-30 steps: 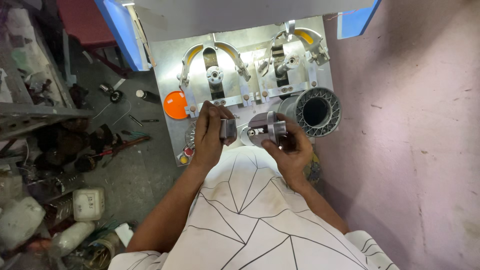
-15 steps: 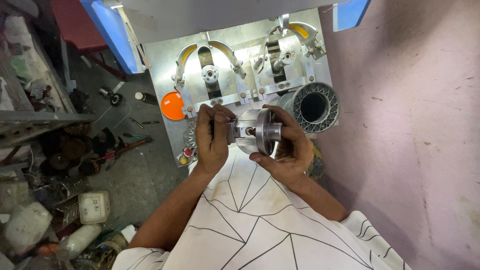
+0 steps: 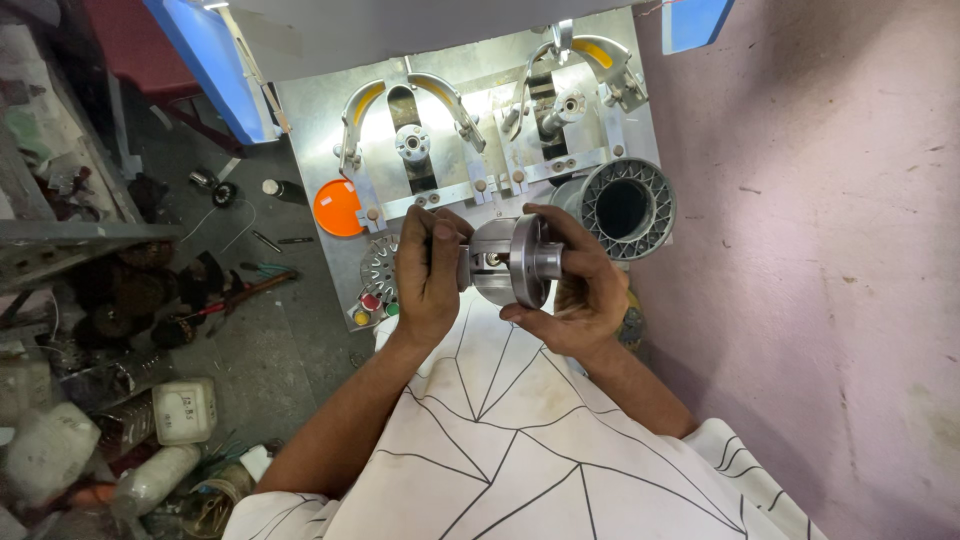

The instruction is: The person assembles metal components of a motor or machine by hand, fitting circular metal pieces together and using a hex key to tighten small bolts into the assembly.

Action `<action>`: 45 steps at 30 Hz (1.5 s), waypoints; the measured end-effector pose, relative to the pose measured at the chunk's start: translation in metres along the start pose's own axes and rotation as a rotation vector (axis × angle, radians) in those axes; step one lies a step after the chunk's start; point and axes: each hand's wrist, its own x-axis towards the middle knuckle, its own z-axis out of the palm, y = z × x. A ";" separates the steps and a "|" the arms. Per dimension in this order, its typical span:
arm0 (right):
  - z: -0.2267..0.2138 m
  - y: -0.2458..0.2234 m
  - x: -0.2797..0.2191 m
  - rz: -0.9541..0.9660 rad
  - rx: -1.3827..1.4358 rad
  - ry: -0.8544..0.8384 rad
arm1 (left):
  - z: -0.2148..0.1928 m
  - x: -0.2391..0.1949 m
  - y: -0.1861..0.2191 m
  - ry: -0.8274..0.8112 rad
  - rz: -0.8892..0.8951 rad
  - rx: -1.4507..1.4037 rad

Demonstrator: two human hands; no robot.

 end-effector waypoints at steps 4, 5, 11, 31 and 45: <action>-0.001 0.003 0.002 -0.008 0.005 0.003 | -0.001 0.000 -0.005 -0.005 0.032 0.034; -0.001 0.003 0.003 -0.009 0.004 -0.001 | -0.001 -0.001 -0.006 -0.007 0.045 0.042; -0.007 -0.004 0.009 -0.027 -0.051 -0.054 | 0.005 -0.007 -0.008 0.051 0.088 0.048; -0.002 -0.033 0.047 -0.144 -0.086 -0.302 | 0.003 -0.019 0.006 0.258 0.233 -0.003; 0.004 -0.046 0.042 -0.182 -0.269 -0.332 | 0.002 -0.024 0.010 0.297 0.206 -0.042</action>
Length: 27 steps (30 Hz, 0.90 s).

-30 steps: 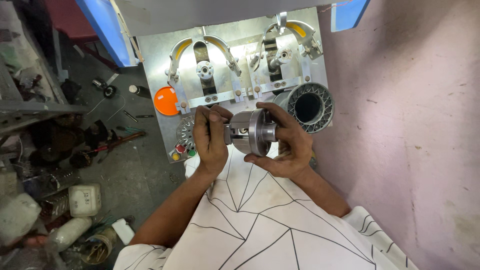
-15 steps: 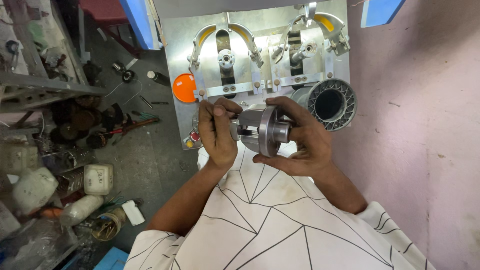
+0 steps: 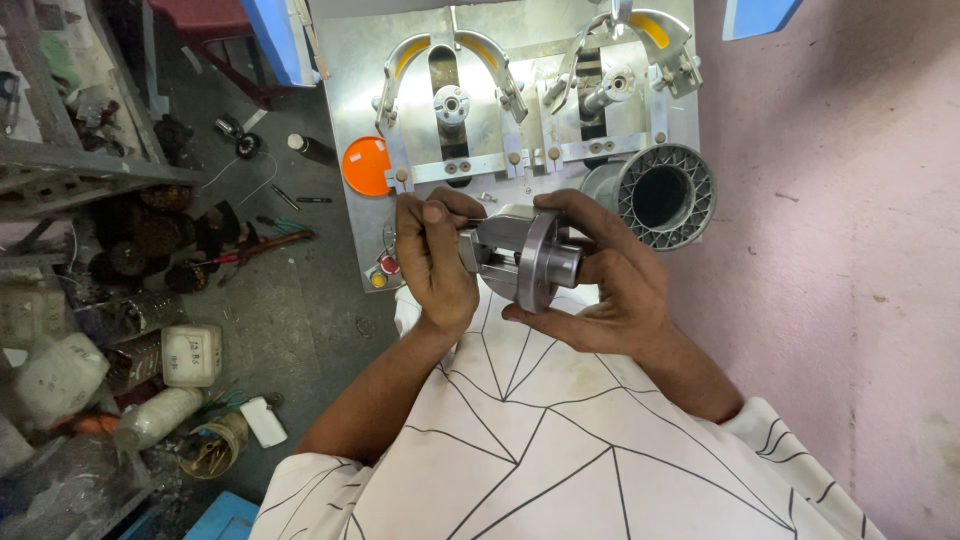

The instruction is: The person assembles metal components of a motor or machine by hand, fitting circular metal pieces together and using a hex key to tighten small bolts into the assembly.

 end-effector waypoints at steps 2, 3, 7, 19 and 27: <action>0.002 -0.002 -0.002 0.006 -0.005 0.026 | -0.001 0.002 0.000 -0.028 0.014 -0.006; 0.003 -0.003 -0.002 0.009 -0.008 0.039 | -0.002 0.003 0.000 -0.042 0.022 -0.009; 0.000 -0.003 -0.003 0.029 0.037 0.031 | -0.008 0.004 0.002 -0.099 0.017 0.015; 0.000 -0.004 -0.001 0.021 0.046 0.020 | -0.016 0.005 0.002 -0.174 0.058 0.060; 0.001 -0.007 0.005 0.008 0.069 0.001 | -0.017 0.003 0.003 -0.165 0.020 0.024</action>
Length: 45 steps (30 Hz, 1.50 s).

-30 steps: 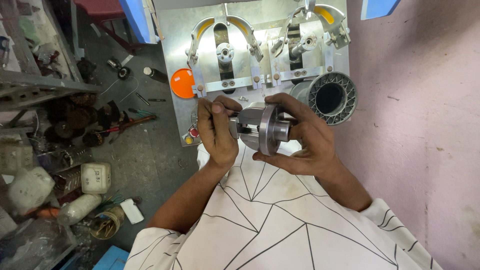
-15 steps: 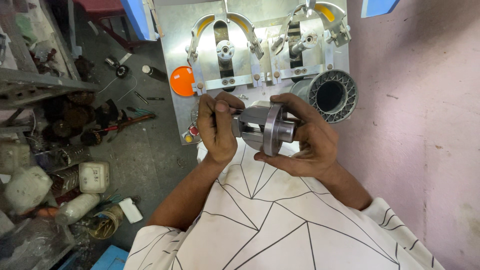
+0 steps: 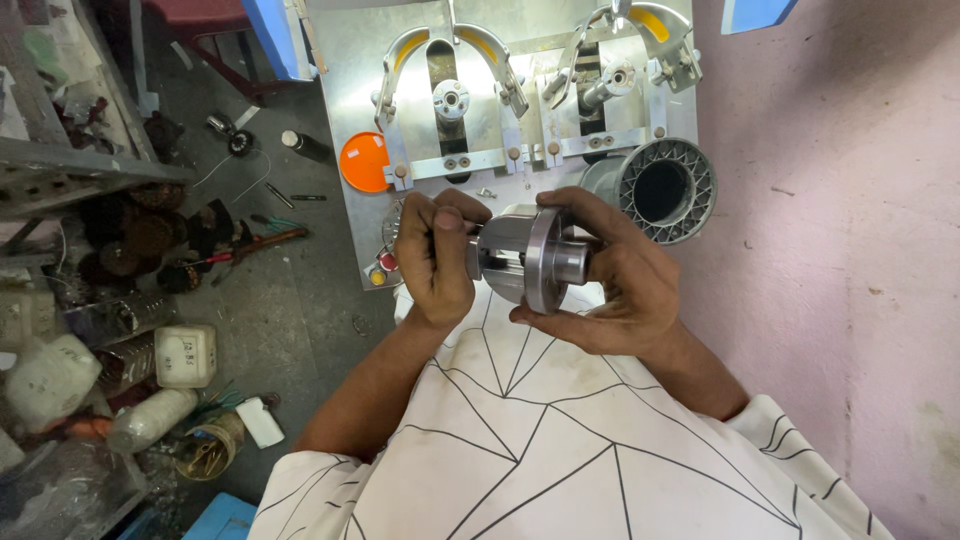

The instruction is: The person assembles metal components of a motor or machine by hand, fitting circular metal pieces together and using a hex key to tighten small bolts into the assembly.

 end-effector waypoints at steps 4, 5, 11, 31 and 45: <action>0.005 0.002 0.000 0.006 -0.026 0.009 | 0.004 0.000 -0.002 0.088 -0.026 -0.017; 0.004 0.001 -0.001 0.009 -0.044 0.002 | 0.004 -0.001 -0.002 0.095 -0.022 -0.018; 0.005 -0.002 -0.002 0.015 -0.050 0.002 | -0.003 -0.002 -0.004 0.052 -0.027 -0.023; 0.016 -0.008 -0.033 -0.260 -0.002 0.055 | -0.014 0.008 0.021 -0.208 0.263 -0.159; 0.025 -0.025 -0.064 -0.444 0.210 0.189 | 0.008 0.036 0.078 -0.446 0.338 -0.548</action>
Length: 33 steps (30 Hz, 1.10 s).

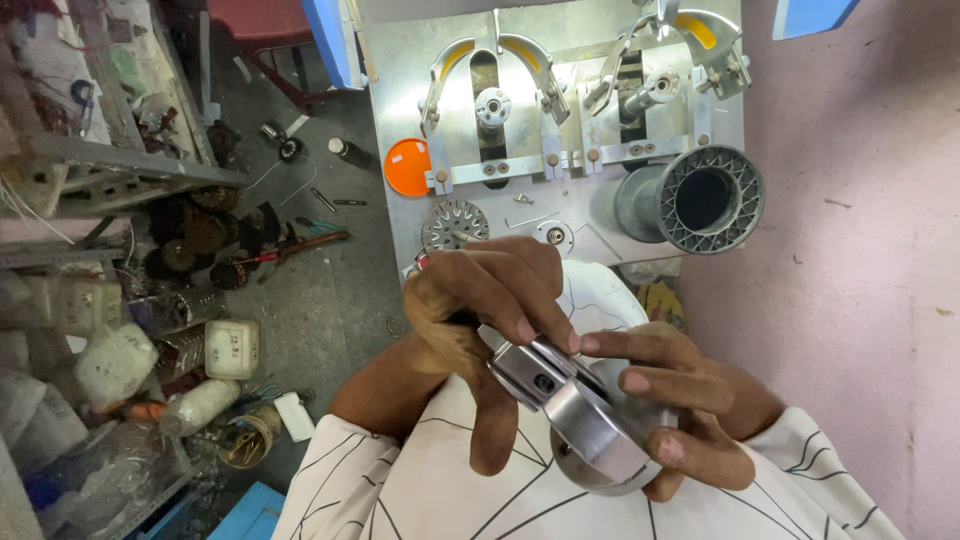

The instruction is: The person assembles metal components of a motor or machine by hand, fitting circular metal pieces together and using a hex key to tighten small bolts into the assembly.

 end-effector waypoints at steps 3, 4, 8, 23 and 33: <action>0.014 0.002 -0.011 -0.054 -0.036 0.148 | -0.004 -0.002 0.007 -0.022 -0.022 0.069; 0.015 0.002 -0.011 -0.048 -0.039 0.147 | -0.005 -0.002 0.008 -0.031 -0.028 0.093; 0.011 0.000 -0.009 -0.027 -0.022 0.108 | -0.008 0.001 0.010 -0.080 -0.020 0.089; -0.012 -0.013 -0.010 0.148 0.147 -0.040 | -0.007 -0.002 0.012 -0.059 -0.067 0.041; 0.000 0.008 0.027 0.361 -0.449 -0.048 | -0.017 -0.025 -0.021 0.464 -0.571 0.111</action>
